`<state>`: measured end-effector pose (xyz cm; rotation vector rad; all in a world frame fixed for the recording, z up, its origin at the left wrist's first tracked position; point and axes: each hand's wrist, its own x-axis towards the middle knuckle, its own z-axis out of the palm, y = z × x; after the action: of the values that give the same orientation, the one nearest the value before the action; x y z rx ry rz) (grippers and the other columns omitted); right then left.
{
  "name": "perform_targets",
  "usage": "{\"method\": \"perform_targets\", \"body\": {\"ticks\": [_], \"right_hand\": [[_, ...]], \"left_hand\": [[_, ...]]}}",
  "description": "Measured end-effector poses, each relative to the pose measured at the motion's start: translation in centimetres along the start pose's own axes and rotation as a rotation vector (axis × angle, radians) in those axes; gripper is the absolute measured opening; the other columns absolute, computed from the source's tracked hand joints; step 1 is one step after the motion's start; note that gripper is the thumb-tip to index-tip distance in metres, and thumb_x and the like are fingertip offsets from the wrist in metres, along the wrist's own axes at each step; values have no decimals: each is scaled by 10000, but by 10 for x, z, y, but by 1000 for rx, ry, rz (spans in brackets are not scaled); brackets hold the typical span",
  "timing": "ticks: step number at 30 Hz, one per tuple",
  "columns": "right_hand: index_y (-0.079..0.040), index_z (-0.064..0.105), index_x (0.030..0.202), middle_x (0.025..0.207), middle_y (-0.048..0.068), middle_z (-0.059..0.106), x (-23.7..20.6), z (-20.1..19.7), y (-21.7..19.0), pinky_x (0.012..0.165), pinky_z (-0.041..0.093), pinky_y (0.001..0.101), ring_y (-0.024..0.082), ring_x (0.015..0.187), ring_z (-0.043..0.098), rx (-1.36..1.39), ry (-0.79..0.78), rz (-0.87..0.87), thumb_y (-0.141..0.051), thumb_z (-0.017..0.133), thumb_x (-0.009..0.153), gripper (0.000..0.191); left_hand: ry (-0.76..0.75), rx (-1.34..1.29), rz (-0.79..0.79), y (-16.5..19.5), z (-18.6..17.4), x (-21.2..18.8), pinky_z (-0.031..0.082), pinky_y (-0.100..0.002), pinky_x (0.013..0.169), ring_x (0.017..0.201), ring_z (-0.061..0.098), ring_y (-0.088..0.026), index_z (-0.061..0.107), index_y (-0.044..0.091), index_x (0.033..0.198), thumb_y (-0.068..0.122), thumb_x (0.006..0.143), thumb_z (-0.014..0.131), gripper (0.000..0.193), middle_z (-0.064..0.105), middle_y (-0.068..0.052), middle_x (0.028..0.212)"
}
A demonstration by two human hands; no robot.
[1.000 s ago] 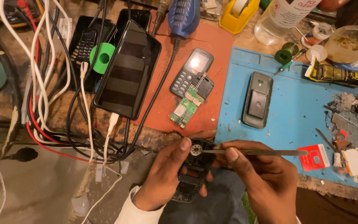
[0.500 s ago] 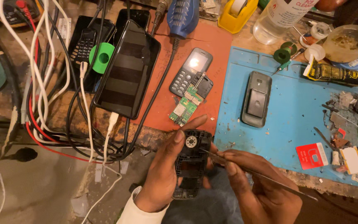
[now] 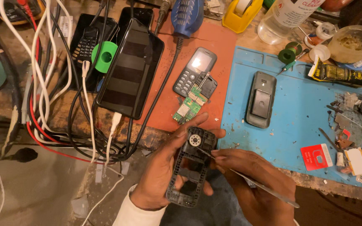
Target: The person removes the back cover and battery from a feature phone, then uses a screwdriver to pry out the motherboard and internal components. They place the parts on the workbench and continue to separate the phone casing.
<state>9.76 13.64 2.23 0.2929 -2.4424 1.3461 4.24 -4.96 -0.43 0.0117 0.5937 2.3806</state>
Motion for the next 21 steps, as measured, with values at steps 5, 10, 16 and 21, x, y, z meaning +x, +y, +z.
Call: {"method": "perform_targets", "body": {"ticks": [5, 10, 16, 21], "right_hand": [[-20, 709, 1067, 1116, 141, 773, 10, 4, -2, 892, 622, 344, 265, 1059, 784, -56, -81, -147, 76, 742, 830, 258], [-11, 676, 1094, 1133, 157, 749, 5, 12, -1, 966, 610, 391, 290, 1097, 771, -69, -16, -226, 71, 749, 836, 281], [-13, 685, 1068, 1122, 152, 746, 2, 20, 0, 972, 607, 393, 281, 1098, 769, -96, 40, -248, 46, 777, 790, 299], [6, 707, 1076, 1118, 175, 763, 9, 7, -8, 933, 610, 365, 287, 1078, 777, -50, -66, -191, 76, 761, 798, 292]], "left_hand": [[-120, -272, -6, -3, -7, 2, 629, -394, 622, 996, 679, -262, 380, 84, 1565, 323, 1119, 391, 507, 539, -179, 1479], [-177, -429, -38, -8, -13, 5, 628, -415, 611, 1006, 690, -283, 429, 78, 1469, 321, 1134, 387, 416, 529, -176, 1447], [-140, -457, -56, -8, -14, 6, 630, -417, 586, 1027, 693, -289, 442, 65, 1439, 352, 1137, 372, 423, 536, -192, 1410], [-126, -428, -41, -10, -13, 6, 622, -391, 555, 1058, 695, -292, 443, 26, 1435, 323, 1138, 366, 427, 542, -210, 1381]]}}
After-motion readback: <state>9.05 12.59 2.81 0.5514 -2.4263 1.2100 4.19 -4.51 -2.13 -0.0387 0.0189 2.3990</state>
